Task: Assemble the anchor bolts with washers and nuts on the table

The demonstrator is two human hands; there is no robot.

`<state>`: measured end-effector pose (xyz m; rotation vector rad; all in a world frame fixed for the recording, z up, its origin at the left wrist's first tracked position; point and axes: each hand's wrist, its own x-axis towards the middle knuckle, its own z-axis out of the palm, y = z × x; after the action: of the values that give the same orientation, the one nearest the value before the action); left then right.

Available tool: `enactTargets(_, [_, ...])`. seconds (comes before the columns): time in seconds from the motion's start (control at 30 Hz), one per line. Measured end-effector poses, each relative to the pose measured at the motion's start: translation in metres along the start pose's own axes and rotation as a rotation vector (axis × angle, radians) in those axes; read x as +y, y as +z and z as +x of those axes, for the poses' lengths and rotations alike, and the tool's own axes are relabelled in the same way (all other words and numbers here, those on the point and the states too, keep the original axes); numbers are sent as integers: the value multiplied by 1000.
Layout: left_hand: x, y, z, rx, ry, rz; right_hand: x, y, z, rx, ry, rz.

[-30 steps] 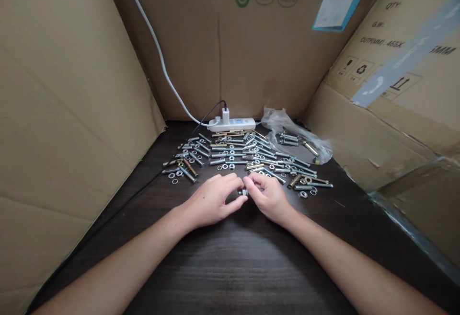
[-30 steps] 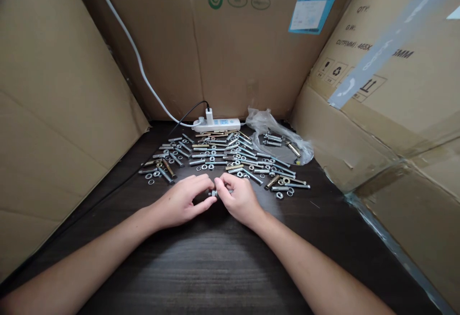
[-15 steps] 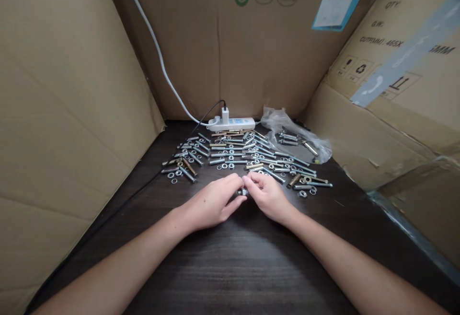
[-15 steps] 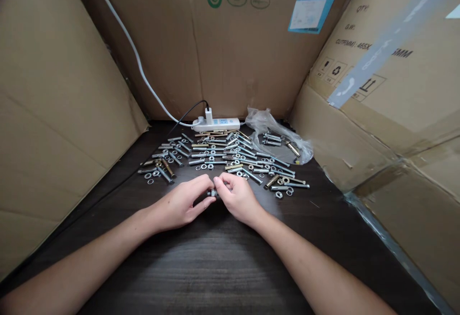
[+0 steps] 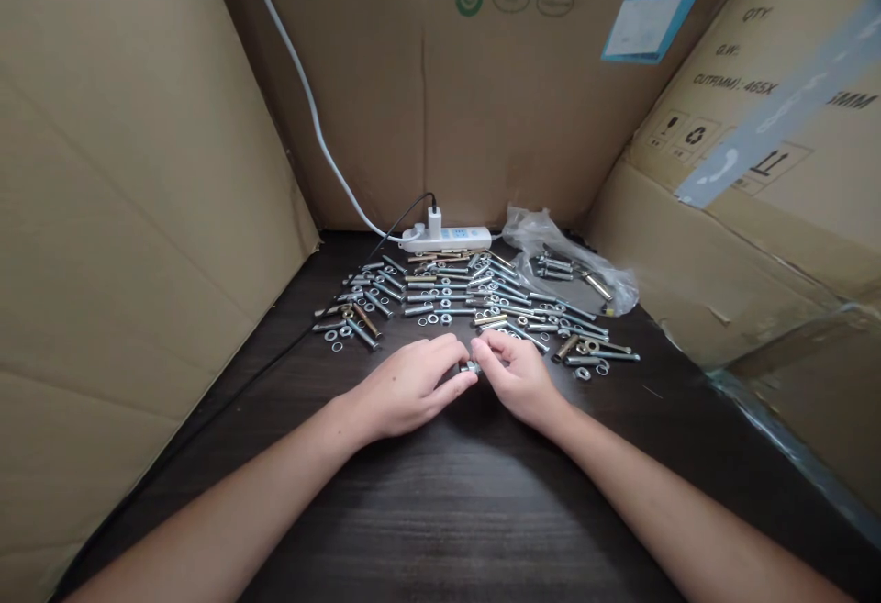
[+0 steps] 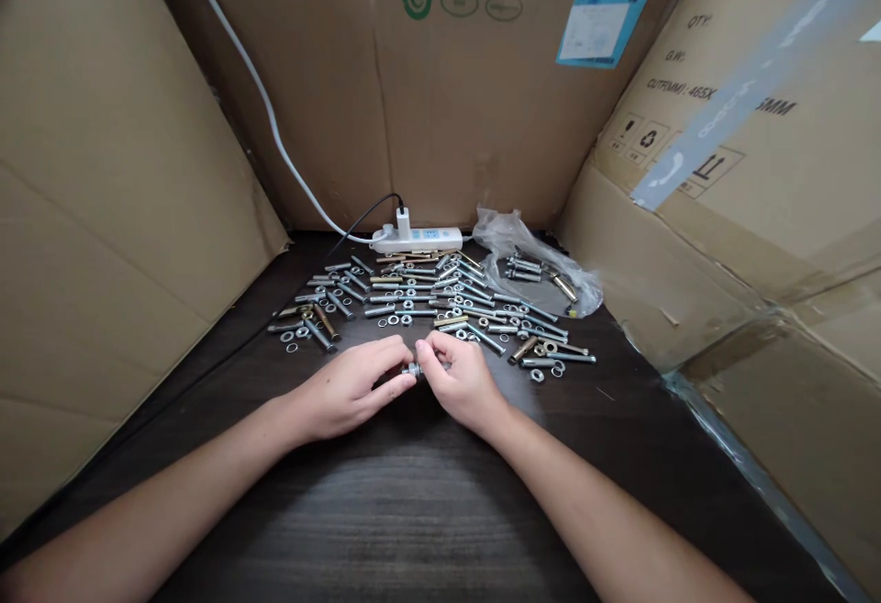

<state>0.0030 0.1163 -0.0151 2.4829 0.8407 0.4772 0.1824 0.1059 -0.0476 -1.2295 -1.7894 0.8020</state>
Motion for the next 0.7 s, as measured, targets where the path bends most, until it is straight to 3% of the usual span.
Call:
enactTargets(0.33, [-2,7,1,64,-11,-116,-1,0,0,33,-2,-67])
enactTargets(0.6, [-14,3,1,181,-46,-36,-7,-8,-1,-135,-105,-150])
enactTargets(0.7, [-19,2,1,203,-67,-30,-11,-12,0,-130,-160,-259])
